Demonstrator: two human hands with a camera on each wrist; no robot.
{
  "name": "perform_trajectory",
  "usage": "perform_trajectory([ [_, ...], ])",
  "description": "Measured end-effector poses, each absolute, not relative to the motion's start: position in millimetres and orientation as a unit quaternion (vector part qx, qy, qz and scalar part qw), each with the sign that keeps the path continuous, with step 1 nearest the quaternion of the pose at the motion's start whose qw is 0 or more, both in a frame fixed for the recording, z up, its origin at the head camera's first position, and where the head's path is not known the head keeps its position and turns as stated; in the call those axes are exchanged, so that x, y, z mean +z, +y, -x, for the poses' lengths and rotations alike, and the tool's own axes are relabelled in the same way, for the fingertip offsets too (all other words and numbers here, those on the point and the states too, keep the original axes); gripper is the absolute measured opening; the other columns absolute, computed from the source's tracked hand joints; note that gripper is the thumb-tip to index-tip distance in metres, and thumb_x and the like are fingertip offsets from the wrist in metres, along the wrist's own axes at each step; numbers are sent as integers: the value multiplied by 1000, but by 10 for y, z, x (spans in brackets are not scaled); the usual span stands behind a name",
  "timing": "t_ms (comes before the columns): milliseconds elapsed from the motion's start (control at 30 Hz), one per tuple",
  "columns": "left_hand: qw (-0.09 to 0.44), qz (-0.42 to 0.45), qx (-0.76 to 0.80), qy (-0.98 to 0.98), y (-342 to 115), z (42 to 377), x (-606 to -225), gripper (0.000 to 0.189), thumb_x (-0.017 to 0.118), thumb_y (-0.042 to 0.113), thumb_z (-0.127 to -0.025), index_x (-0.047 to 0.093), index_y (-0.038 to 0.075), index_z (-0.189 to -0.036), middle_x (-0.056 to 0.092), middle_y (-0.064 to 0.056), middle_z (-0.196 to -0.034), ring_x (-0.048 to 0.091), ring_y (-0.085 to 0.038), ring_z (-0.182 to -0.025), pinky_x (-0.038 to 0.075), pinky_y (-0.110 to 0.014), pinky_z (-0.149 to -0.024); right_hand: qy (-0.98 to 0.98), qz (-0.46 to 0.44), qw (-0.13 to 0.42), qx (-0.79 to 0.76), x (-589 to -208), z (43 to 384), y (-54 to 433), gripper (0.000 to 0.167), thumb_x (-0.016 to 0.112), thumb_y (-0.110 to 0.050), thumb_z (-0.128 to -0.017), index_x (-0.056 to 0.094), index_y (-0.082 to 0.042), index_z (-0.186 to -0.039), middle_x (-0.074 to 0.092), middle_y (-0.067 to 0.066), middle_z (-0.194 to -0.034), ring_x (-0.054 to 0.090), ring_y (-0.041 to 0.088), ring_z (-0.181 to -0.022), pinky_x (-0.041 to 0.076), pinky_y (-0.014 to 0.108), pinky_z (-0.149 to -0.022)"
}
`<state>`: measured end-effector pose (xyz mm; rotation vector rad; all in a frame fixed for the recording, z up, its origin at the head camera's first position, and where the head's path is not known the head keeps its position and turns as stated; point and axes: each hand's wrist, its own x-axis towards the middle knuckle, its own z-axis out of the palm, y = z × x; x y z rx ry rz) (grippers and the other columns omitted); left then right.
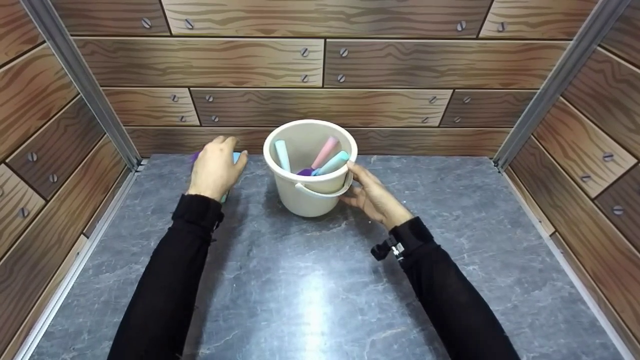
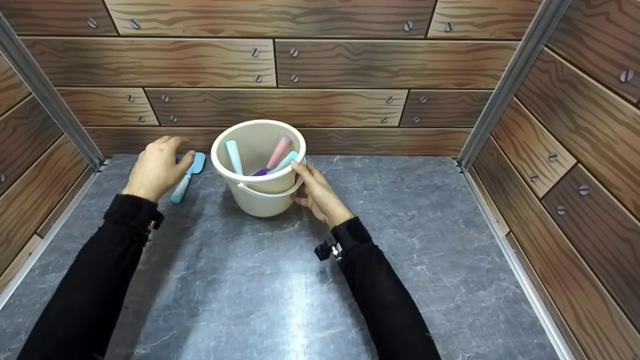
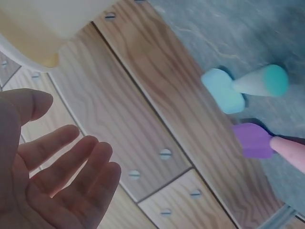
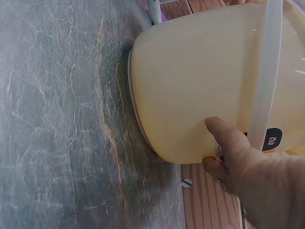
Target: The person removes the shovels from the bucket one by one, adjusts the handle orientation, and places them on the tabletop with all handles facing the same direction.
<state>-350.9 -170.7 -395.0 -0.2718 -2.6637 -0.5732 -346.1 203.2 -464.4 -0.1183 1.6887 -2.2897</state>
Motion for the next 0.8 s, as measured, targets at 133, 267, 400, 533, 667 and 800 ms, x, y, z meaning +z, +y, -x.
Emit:
perform_trajectory([
  [133,189,113,-207,-953,-1628,3522,-3861,47,70,26,-116,72,-8,-148,75,-32,-148,72,-54,-140,59,-66,-121,586,34,146,-797,-4639,3459,2024,78,51,-38,-121,21,-4,-185,22,24,-192,35,54,-176,36,70,-143],
  [267,178,127,-204,-954,-1522,3544,-3790,48,69,26,-116,72,-6,-151,74,-30,-152,71,-53,-144,58,-65,-124,584,36,146,-798,-4640,3457,2025,79,51,-39,-120,21,-5,-185,24,25,-191,35,53,-176,35,71,-143],
  [400,170,141,-196,-955,-1405,3565,-3729,48,68,28,-115,73,-4,-150,74,-28,-154,70,-51,-146,56,-64,-126,584,40,146,-798,-4641,3457,2030,80,51,-40,-120,22,-6,-186,24,24,-191,34,52,-176,34,71,-144],
  [533,159,160,-192,-955,-1290,3588,-3674,46,67,27,-114,75,-4,-147,77,-27,-146,73,-50,-140,58,-63,-123,584,39,145,-798,-4649,3460,2033,80,51,-39,-119,23,-5,-185,22,25,-191,33,53,-177,33,71,-144],
  [667,142,176,-190,-955,-1186,3620,-3633,47,68,29,-114,75,-4,-146,78,-26,-145,73,-50,-141,58,-63,-123,583,42,144,-799,-4651,3460,2034,81,51,-39,-118,22,-5,-186,20,25,-193,30,54,-178,31,72,-144],
  [800,124,182,-189,-957,-1105,3656,-3616,48,68,30,-113,75,-4,-147,77,-26,-151,69,-51,-149,55,-62,-129,583,43,144,-799,-4647,3456,2031,80,51,-39,-119,22,-5,-186,20,24,-194,29,54,-178,30,73,-144],
])
